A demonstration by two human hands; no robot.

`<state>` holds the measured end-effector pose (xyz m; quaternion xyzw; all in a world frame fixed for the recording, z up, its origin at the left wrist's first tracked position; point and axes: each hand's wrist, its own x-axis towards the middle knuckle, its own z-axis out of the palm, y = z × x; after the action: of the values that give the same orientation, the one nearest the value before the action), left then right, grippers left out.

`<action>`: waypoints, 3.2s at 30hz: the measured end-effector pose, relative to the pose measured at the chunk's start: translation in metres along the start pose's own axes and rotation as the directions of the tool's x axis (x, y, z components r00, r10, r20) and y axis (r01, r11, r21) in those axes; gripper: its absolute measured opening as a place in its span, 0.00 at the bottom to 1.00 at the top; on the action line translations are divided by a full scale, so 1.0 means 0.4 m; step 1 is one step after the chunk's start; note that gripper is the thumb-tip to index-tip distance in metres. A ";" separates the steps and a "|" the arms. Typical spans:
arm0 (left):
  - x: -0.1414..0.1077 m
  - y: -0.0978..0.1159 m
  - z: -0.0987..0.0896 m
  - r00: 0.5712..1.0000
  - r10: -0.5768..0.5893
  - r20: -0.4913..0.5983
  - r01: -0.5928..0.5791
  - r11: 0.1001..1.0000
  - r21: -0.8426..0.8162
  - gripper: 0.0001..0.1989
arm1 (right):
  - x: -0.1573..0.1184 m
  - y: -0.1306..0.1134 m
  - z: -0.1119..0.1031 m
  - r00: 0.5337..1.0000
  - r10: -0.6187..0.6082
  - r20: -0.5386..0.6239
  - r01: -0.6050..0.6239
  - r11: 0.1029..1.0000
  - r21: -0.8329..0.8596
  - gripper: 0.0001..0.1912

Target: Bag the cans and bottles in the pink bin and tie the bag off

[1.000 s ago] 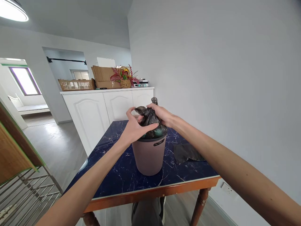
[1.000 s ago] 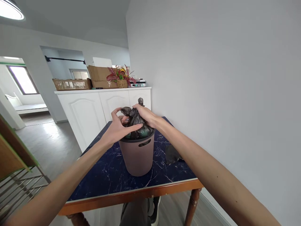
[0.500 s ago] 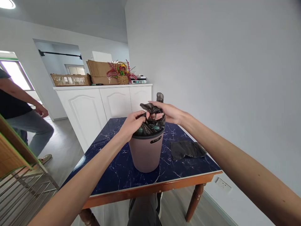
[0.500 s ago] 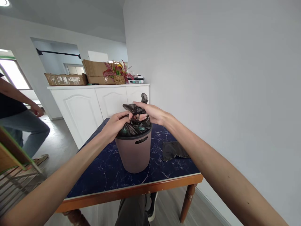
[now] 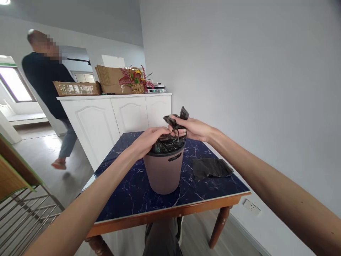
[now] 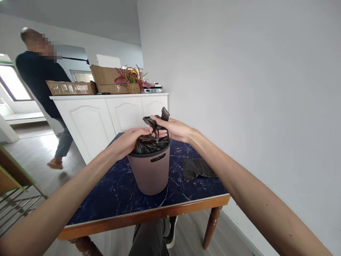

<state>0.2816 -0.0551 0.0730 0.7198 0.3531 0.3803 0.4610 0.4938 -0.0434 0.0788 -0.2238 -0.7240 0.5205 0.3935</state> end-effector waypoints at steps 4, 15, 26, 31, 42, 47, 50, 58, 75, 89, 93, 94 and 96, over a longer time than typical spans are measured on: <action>0.010 -0.009 -0.009 0.998 -0.069 -0.013 0.066 0.988 -0.142 0.15 | -0.030 -0.027 -0.004 0.993 -0.097 0.066 0.112 0.949 -0.295 0.22; -0.002 -0.009 0.003 0.996 -0.022 -0.082 0.017 0.998 -0.056 0.23 | -0.030 0.013 0.028 0.849 -0.478 -0.223 0.014 0.443 -0.896 0.08; 0.030 -0.022 -0.008 0.993 -0.036 -0.113 0.036 0.999 -0.004 0.30 | 0.005 0.092 0.055 0.654 -0.755 -0.035 -0.034 0.016 -0.999 0.07; 0.042 -0.034 -0.014 0.977 -0.057 -0.207 0.054 0.998 -0.019 0.28 | 0.001 0.097 0.051 0.758 -0.649 -0.062 0.027 0.127 -0.992 0.09; 0.034 -0.056 -0.101 0.898 0.233 -0.374 -0.014 0.864 0.504 0.23 | -0.088 0.071 0.056 0.890 -0.454 -0.030 0.143 0.342 -0.929 0.07; 0.043 -0.103 -0.158 0.882 0.188 -0.431 0.098 0.823 0.560 0.23 | -0.147 0.076 0.061 0.945 -0.320 -0.068 0.101 0.484 -0.869 0.06; 0.042 -0.126 -0.175 0.891 0.152 -0.428 0.122 0.827 0.548 0.24 | -0.173 0.077 0.056 0.962 -0.243 -0.126 0.040 0.581 -0.813 0.06; 0.037 -0.137 -0.200 0.862 0.151 -0.484 0.142 0.845 0.515 0.23 | -0.184 0.068 0.037 0.960 -0.141 -0.243 -0.087 0.673 -0.734 0.10; 0.002 -0.042 -0.169 0.890 0.247 -0.385 -0.189 0.965 0.182 0.27 | -0.050 0.050 0.035 0.931 -0.273 -0.241 -0.112 0.417 -0.902 0.12; -0.054 -0.155 -0.234 0.782 0.154 -0.604 -0.156 0.987 0.049 0.30 | 0.091 0.091 0.037 0.939 -0.113 -0.326 -0.199 0.594 -0.779 0.06; -0.101 -0.318 -0.280 0.754 -0.067 -0.653 0.068 0.997 -0.023 0.38 | 0.091 0.041 -0.008 0.818 -0.139 -0.558 -0.139 0.894 -0.427 0.06; -0.118 -0.360 -0.284 0.757 -0.099 -0.646 0.107 0.994 -0.027 0.40 | 0.093 0.023 -0.017 0.793 -0.123 -0.597 -0.081 0.949 -0.303 0.07; -0.156 -0.440 -0.283 0.762 -0.163 -0.626 0.188 0.982 -0.027 0.44 | 0.099 -0.019 -0.043 0.751 -0.124 -0.649 0.034 0.988 -0.149 0.09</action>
<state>0.1263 -0.0069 -0.0726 0.5250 0.5587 0.5461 0.3376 0.4848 -0.0072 0.1018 -0.3858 -0.5808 0.3443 0.6287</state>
